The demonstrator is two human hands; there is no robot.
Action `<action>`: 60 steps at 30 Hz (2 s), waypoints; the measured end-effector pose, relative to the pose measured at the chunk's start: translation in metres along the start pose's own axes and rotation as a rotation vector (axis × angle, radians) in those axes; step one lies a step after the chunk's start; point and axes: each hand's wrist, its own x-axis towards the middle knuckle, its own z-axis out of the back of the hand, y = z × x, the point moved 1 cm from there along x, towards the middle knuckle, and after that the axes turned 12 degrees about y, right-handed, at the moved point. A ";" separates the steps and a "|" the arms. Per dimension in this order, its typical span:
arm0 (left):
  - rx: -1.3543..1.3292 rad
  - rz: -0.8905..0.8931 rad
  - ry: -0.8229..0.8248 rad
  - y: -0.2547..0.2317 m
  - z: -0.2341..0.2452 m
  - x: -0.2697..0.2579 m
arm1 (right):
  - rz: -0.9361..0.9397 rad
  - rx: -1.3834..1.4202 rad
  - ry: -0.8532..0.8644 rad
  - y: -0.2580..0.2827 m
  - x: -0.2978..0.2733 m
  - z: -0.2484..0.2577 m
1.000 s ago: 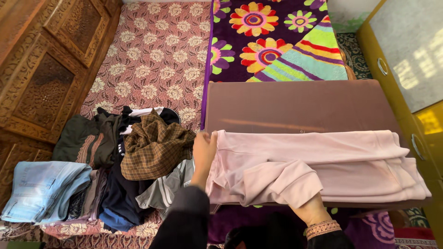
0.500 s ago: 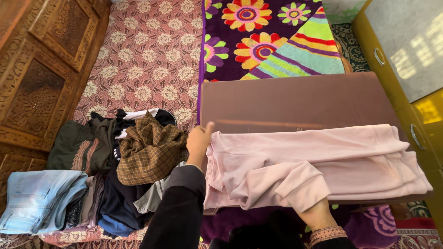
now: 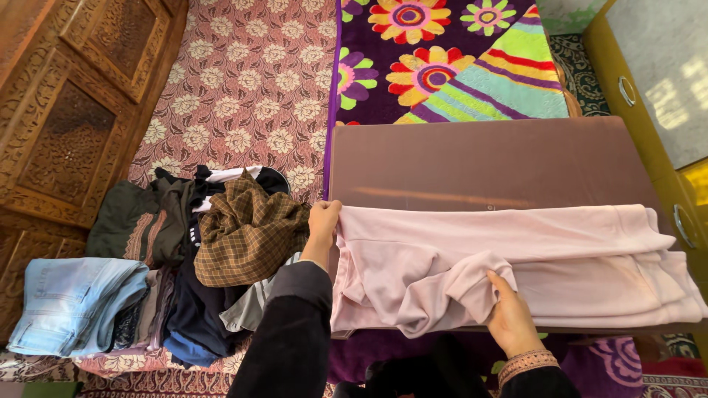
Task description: The person folds a pair of light blue jeans, a pink long-sleeved shirt, and a pair of grey sweatpants on a brown folding board. Each item is smoothed, folded into a compact rectangle, and placed on a growing stack of folded clothes.
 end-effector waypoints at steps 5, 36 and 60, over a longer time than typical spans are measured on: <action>0.231 -0.576 -0.037 -0.015 -0.022 -0.042 | 0.275 -0.726 -0.020 0.035 -0.020 -0.004; 0.690 -0.624 0.754 -0.017 -0.014 -0.139 | 0.875 -1.018 0.167 0.243 -0.131 0.042; 1.240 -0.781 0.054 0.013 -0.163 -0.210 | 1.058 -1.643 0.275 0.080 0.041 0.032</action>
